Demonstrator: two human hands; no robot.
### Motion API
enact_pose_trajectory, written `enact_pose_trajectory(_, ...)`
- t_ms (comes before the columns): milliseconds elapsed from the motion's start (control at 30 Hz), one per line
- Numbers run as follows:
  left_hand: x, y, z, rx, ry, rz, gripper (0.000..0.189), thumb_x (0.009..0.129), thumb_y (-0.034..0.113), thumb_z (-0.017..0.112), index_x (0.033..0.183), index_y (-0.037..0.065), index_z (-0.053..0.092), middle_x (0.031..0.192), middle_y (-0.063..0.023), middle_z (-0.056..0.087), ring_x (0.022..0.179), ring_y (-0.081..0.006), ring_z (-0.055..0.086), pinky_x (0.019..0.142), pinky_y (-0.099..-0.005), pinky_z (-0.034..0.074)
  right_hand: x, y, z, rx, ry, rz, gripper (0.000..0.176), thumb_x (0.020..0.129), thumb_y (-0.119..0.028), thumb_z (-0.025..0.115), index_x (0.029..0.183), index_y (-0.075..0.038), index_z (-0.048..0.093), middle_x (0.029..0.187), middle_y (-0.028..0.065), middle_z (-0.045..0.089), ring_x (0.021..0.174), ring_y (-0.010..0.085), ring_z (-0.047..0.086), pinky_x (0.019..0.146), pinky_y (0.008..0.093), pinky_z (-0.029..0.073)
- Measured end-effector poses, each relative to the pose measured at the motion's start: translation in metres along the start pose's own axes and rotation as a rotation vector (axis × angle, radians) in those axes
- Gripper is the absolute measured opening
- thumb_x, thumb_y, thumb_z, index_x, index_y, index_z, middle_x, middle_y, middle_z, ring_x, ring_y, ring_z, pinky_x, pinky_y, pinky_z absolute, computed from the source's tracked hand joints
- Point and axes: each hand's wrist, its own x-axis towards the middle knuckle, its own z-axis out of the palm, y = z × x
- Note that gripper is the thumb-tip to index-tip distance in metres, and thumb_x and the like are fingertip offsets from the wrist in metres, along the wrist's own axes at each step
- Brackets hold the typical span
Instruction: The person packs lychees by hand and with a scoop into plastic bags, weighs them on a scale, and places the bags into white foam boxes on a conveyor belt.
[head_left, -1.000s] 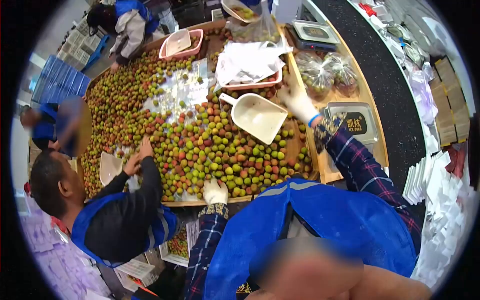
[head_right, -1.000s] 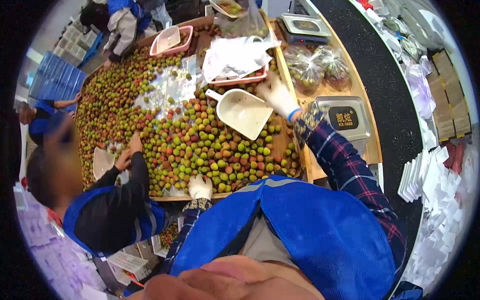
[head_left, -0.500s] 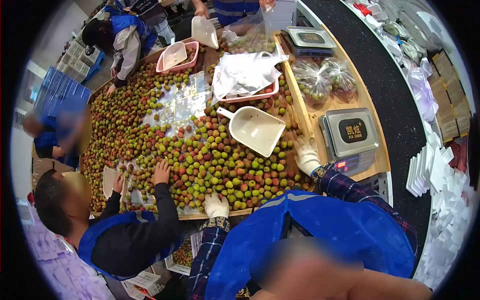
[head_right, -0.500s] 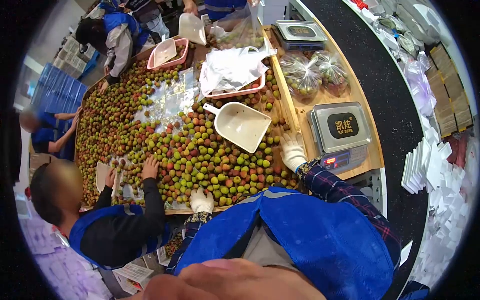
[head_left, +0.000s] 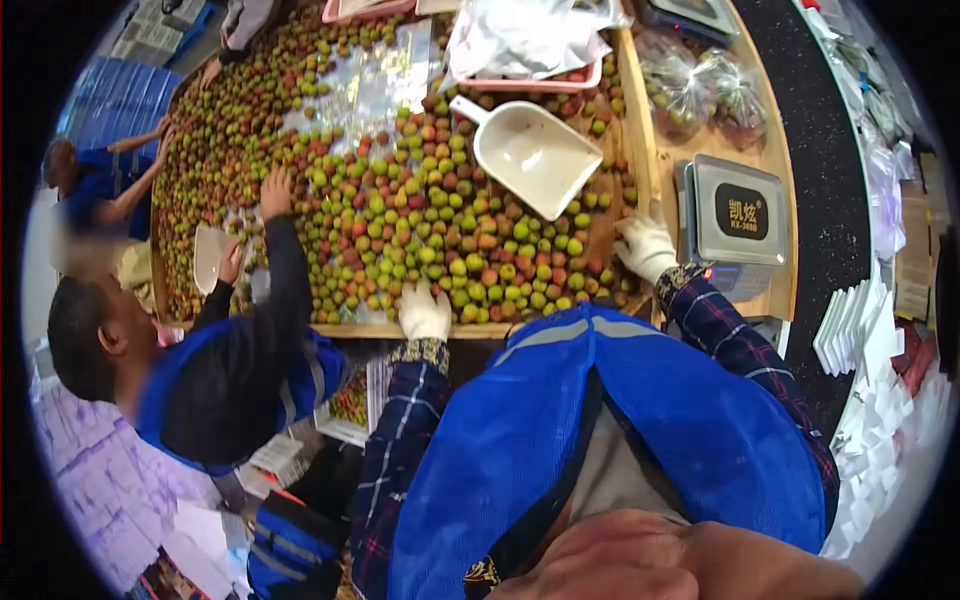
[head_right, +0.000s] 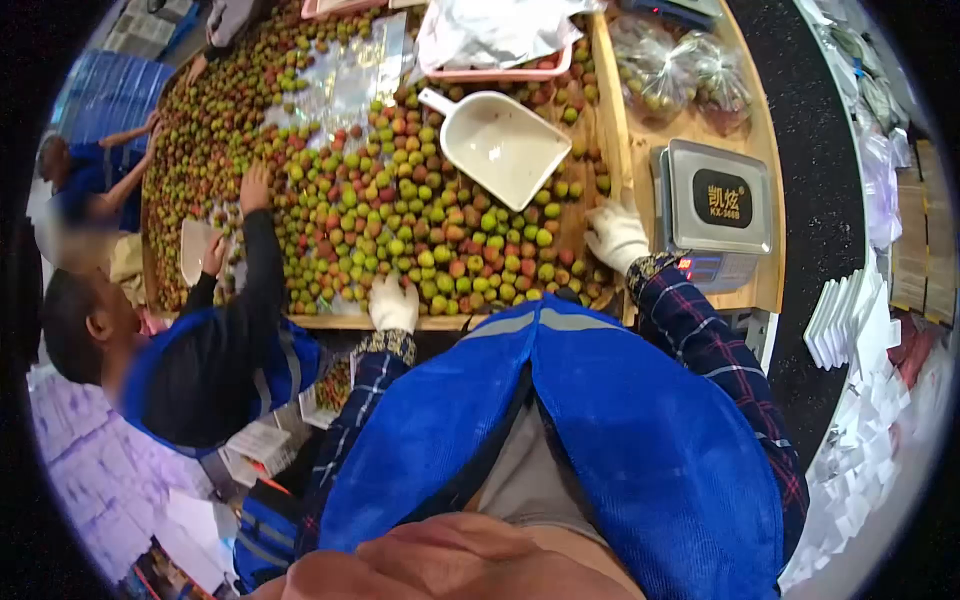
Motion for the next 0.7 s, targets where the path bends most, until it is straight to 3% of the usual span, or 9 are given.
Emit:
enact_pose_trajectory(200, -0.001, -0.001, 0.004, -0.003, 0.098, 0.046, 0.026, 0.094, 0.031, 0.071, 0.105, 0.007, 0.075, 0.116, -0.0227, 0.068, 0.1, -0.0477, 0.067, 0.086, -0.0575, 0.056, -0.001, 0.003, 0.004, -0.001, 0.02, -0.02, 0.031, 0.085, -0.025, 0.079, 0.112, -0.01, 0.077, 0.114, 0.0106, 0.076, 0.123, 0.0327, 0.067, 0.12, 0.055, 0.041)
enact_pose_trajectory(433, 0.0, 0.0, -0.001, -0.042, 0.025, 0.011, 0.031, 0.093, 0.032, 0.071, 0.111, 0.007, 0.076, 0.122, -0.0232, 0.067, 0.107, -0.0475, 0.066, 0.093, -0.0561, 0.055, 0.003, 0.004, 0.005, -0.01, 0.012, -0.038, 0.025, 0.088, -0.024, 0.076, 0.108, -0.008, 0.076, 0.112, 0.011, 0.076, 0.121, 0.0317, 0.068, 0.116, 0.055, 0.043)
enact_pose_trajectory(500, -0.001, -0.001, -0.001, -0.06, 0.107, 0.072, 0.027, 0.091, 0.029, 0.072, 0.11, 0.009, 0.074, 0.118, -0.0211, 0.066, 0.101, -0.0448, 0.068, 0.085, -0.057, 0.056, 0.003, 0.003, 0.006, -0.019, 0.011, -0.031, 0.025, 0.089, -0.024, 0.075, 0.108, -0.009, 0.076, 0.111, 0.011, 0.076, 0.12, 0.0315, 0.068, 0.117, 0.0538, 0.043)
enact_pose_trajectory(700, 0.0, 0.0, -0.005, -0.114, 0.043, 0.115, 0.028, 0.091, 0.027, 0.073, 0.112, 0.01, 0.074, 0.115, -0.0202, 0.065, 0.097, -0.044, 0.071, 0.084, -0.0561, 0.057, 0.005, 0.006, 0.008, -0.049, -0.02, -0.037, 0.024, 0.089, -0.024, 0.076, 0.11, -0.012, 0.077, 0.105, 0.0077, 0.076, 0.114, 0.0286, 0.069, 0.121, 0.0627, 0.035)
